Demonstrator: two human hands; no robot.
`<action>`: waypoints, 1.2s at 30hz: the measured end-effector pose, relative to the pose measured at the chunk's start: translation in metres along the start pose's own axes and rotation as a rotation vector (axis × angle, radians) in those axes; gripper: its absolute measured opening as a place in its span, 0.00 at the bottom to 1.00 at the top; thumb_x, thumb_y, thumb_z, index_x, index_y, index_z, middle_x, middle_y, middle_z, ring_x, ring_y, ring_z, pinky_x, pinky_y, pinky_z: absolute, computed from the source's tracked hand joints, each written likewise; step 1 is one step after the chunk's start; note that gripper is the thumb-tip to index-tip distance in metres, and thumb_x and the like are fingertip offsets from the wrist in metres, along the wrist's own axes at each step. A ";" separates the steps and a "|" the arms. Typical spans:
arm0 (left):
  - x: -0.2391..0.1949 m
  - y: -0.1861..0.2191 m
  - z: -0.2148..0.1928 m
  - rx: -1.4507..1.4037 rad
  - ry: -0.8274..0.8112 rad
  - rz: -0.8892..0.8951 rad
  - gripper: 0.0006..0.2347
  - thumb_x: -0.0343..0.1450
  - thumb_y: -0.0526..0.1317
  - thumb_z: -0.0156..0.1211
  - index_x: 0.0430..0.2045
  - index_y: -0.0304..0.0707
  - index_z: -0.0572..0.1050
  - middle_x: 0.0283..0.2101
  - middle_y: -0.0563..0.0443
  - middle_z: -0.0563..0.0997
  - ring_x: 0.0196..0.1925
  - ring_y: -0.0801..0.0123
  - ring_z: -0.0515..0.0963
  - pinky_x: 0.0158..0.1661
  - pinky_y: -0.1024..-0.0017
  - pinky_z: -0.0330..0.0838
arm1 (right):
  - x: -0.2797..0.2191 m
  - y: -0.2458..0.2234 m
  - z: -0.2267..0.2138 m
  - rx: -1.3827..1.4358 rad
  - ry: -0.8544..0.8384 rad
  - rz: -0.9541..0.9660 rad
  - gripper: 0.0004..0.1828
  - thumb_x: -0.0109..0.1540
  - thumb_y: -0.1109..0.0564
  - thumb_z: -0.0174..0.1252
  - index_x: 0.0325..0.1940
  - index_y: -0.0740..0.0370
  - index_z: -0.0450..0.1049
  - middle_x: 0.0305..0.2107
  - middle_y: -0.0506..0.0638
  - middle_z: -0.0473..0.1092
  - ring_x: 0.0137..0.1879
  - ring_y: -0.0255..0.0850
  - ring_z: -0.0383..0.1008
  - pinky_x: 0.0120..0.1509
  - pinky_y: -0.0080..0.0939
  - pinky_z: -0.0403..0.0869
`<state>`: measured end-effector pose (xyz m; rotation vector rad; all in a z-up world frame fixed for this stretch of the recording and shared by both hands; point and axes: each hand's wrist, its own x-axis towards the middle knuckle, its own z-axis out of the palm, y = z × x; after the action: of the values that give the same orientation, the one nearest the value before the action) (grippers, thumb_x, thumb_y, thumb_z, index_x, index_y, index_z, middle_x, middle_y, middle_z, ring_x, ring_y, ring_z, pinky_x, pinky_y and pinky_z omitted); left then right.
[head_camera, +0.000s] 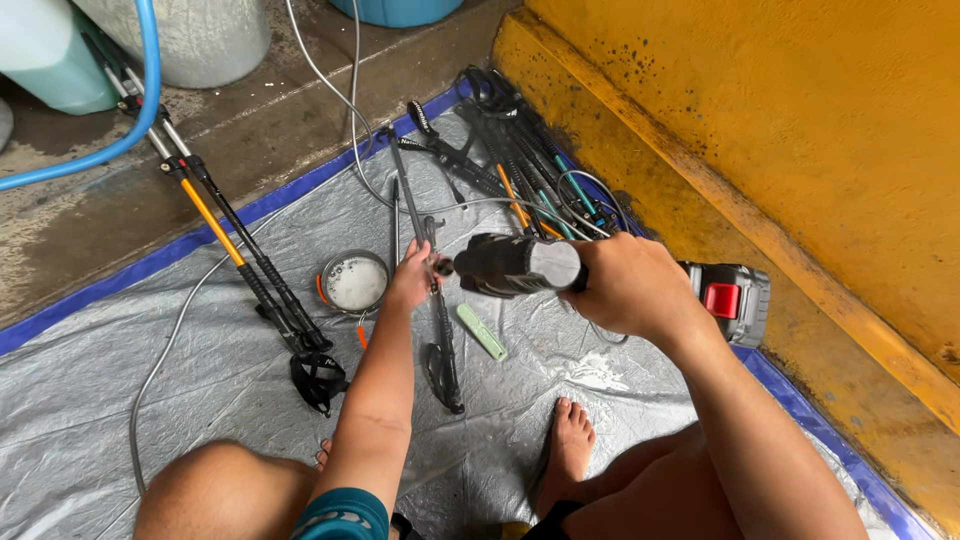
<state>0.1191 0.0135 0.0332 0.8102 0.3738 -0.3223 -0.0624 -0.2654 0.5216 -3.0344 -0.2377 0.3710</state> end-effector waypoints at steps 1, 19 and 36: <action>-0.004 0.001 -0.002 0.002 0.001 -0.006 0.31 0.80 0.50 0.65 0.78 0.62 0.53 0.42 0.38 0.84 0.26 0.57 0.80 0.26 0.65 0.77 | 0.003 0.002 0.002 0.003 -0.004 0.004 0.18 0.57 0.42 0.67 0.47 0.50 0.83 0.33 0.56 0.83 0.48 0.61 0.85 0.57 0.58 0.81; -0.056 -0.006 -0.020 -0.034 -0.016 -0.010 0.17 0.86 0.53 0.41 0.50 0.40 0.71 0.20 0.53 0.65 0.13 0.77 0.57 0.14 0.82 0.46 | 0.032 0.001 0.014 0.014 -0.115 -0.059 0.27 0.55 0.34 0.70 0.49 0.53 0.86 0.39 0.61 0.84 0.54 0.62 0.84 0.62 0.60 0.80; -0.108 -0.055 -0.022 0.010 -0.087 -0.101 0.09 0.83 0.54 0.54 0.49 0.55 0.73 0.27 0.55 0.68 0.15 0.78 0.61 0.12 0.83 0.55 | 0.096 0.024 0.071 0.082 0.168 0.091 0.27 0.61 0.39 0.66 0.62 0.48 0.79 0.42 0.61 0.82 0.54 0.63 0.84 0.60 0.64 0.81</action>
<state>-0.0040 0.0088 0.0317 0.7854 0.3330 -0.4526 0.0153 -0.2694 0.4279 -2.9801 -0.0719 0.1263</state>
